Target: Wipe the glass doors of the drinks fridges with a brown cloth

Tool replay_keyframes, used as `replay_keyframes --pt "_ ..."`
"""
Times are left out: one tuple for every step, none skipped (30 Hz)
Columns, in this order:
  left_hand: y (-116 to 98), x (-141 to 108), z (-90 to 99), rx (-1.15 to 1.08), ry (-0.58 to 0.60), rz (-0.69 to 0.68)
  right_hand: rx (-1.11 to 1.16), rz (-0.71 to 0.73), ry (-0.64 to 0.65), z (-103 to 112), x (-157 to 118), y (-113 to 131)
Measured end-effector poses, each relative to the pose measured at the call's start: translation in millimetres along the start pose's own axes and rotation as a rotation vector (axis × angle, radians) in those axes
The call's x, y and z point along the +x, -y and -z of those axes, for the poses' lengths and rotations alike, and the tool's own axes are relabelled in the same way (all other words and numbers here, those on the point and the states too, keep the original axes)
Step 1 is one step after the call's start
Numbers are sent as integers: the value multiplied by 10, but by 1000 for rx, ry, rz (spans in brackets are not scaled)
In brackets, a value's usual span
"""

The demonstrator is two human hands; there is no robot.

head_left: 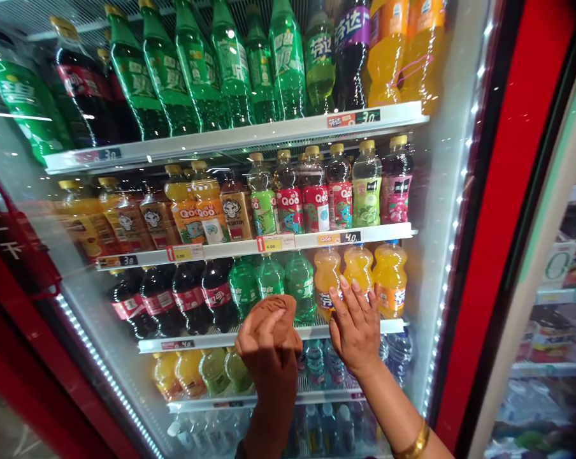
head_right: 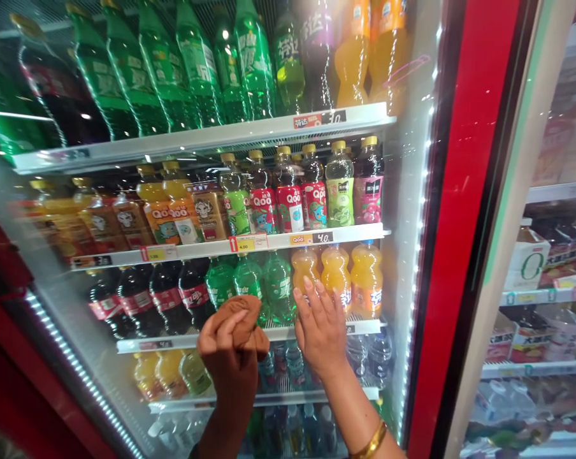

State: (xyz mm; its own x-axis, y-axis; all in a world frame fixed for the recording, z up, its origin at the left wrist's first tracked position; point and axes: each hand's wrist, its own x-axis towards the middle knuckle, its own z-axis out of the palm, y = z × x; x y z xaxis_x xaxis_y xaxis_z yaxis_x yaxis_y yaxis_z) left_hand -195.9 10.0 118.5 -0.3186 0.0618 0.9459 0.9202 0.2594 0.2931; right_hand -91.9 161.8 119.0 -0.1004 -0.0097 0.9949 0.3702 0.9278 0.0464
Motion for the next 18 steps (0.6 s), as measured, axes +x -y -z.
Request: replay_keyframes --pt "26 -112 -13 21 16 -47 0 0 0 0 0 2" --pt "49 -248 -29 34 37 -97 1 -2 0 0 0 2" --pt "63 -390 -43 44 65 -130 3 -3 0 -2 -1 3" --pt "69 -518 -56 54 89 -113 6 -3 0 -3 -2 2" --pt "63 -617 -67 58 88 -101 10 -2 -2 -5 -3 0" --pt "46 -676 -74 61 93 -80 14 -2 -5 -7 -4 -3" --pt "18 -691 -79 56 97 -60 17 -1 -7 -10 -6 -5" --pt "-17 -664 -83 43 100 -47 19 -1 -9 -12 -7 -8" --pt "-58 -604 -88 27 104 -35 18 -1 -11 -14 -9 -11" --pt "-103 -524 -95 11 104 -25 16 -3 -12 -15 -11 -13" --pt "-150 -440 -103 -2 89 -19 13 -3 -11 -16 -12 -15" --pt "-198 -367 -113 -10 65 -14 11 -2 -9 -16 -12 -16" --pt "-246 -316 -124 -14 42 -18 10 1 -9 -15 -10 -16" --pt "-291 -294 -135 -16 33 -38 9 4 -9 -14 -7 -16" --pt "-331 -303 -143 -15 42 -64 6 6 -10 -12 -4 -16" --pt "-365 -341 -148 -17 75 -93 4 7 -14 -9 0 -16" --pt "-389 -399 -148 -18 122 -119 0 8 -17 -7 3 -16" --pt "-403 -465 -145 -19 171 -132 -3 9 -18 -4 5 -17"
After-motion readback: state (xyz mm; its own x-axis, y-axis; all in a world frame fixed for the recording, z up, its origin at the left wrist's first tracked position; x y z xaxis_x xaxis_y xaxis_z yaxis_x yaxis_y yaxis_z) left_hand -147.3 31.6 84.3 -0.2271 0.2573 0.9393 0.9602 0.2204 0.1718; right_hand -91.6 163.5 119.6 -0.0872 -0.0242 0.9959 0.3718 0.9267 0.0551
